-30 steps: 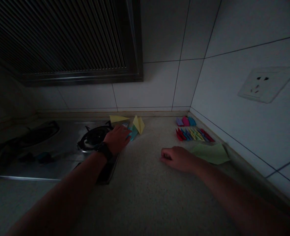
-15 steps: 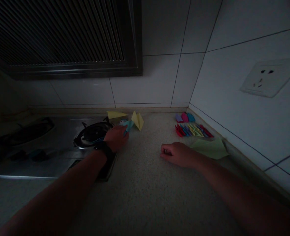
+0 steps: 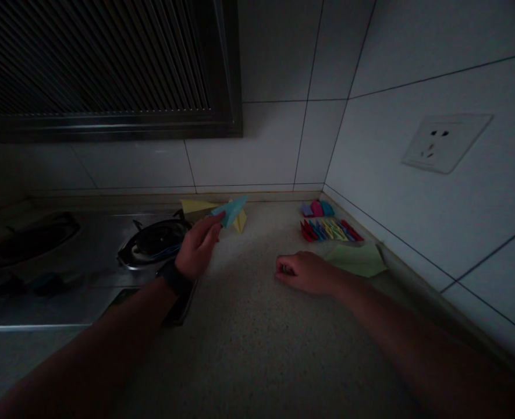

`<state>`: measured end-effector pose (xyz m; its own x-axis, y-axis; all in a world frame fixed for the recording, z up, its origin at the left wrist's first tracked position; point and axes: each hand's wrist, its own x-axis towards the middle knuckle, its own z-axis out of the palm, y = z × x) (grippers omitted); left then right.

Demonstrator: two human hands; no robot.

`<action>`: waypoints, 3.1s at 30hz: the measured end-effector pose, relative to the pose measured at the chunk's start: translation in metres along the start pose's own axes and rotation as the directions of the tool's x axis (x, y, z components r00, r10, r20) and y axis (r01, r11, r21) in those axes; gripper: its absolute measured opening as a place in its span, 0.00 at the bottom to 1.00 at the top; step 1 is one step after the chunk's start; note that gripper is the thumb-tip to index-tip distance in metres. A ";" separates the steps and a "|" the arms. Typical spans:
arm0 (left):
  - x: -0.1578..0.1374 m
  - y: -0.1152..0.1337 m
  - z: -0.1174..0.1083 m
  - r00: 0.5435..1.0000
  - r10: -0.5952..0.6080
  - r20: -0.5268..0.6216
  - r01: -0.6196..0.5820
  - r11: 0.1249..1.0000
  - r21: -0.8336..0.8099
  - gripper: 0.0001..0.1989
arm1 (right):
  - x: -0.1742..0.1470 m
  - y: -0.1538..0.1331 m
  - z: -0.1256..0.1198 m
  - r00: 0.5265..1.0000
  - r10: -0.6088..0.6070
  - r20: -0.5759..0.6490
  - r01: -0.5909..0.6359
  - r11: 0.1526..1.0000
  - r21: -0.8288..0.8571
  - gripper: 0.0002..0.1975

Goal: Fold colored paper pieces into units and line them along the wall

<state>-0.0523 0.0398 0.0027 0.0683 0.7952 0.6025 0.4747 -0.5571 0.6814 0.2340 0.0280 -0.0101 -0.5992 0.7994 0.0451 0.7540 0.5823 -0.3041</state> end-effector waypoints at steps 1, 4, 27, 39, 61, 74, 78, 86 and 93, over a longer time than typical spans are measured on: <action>-0.004 0.007 0.005 0.999 -0.024 0.046 0.027 0.996 -0.083 0.23 | 0.000 -0.001 0.000 1.000 0.001 -0.015 -0.001 1.000 0.011 0.10; -0.014 0.020 0.020 0.981 -0.094 0.168 0.138 0.953 -0.270 0.23 | 0.000 -0.001 0.001 0.995 0.020 -0.094 -0.011 0.995 0.100 0.08; -0.012 0.015 0.032 0.836 -0.262 0.482 0.506 0.709 -0.491 0.16 | 0.016 0.017 0.011 0.906 0.346 -0.242 -0.027 0.619 0.785 0.17; -0.020 0.007 0.040 0.751 -0.141 0.645 0.302 0.942 -0.147 0.14 | 0.012 0.011 0.001 0.876 0.262 -0.406 0.143 0.662 0.736 0.17; -0.015 0.013 0.037 0.779 -0.198 0.595 0.364 0.915 -0.173 0.13 | 0.013 0.009 0.004 0.887 0.259 -0.382 0.132 0.650 0.748 0.14; -0.013 0.012 0.037 0.810 -0.288 0.510 0.443 0.871 -0.212 0.13 | 0.014 0.020 0.001 0.771 0.382 -0.509 0.097 0.720 0.687 0.11; -0.014 0.010 0.038 0.822 -0.276 0.498 0.416 0.888 -0.195 0.13 | 0.014 0.018 0.000 0.770 0.370 -0.520 0.101 0.734 0.672 0.10; -0.014 0.008 0.036 0.861 -0.197 0.468 0.240 0.970 -0.033 0.12 | 0.012 0.012 0.000 0.816 0.330 -0.474 0.098 0.729 0.677 0.13; -0.019 0.010 0.035 0.873 -0.109 0.475 0.081 0.994 0.080 0.11 | 0.010 0.007 0.002 0.858 0.274 -0.435 0.122 0.712 0.691 0.12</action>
<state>-0.0187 0.0276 -0.0167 0.4245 0.8690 0.2541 0.5471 -0.4699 0.6927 0.2333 0.0399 -0.0136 -0.1903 0.9098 0.3689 0.2777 0.4103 -0.8686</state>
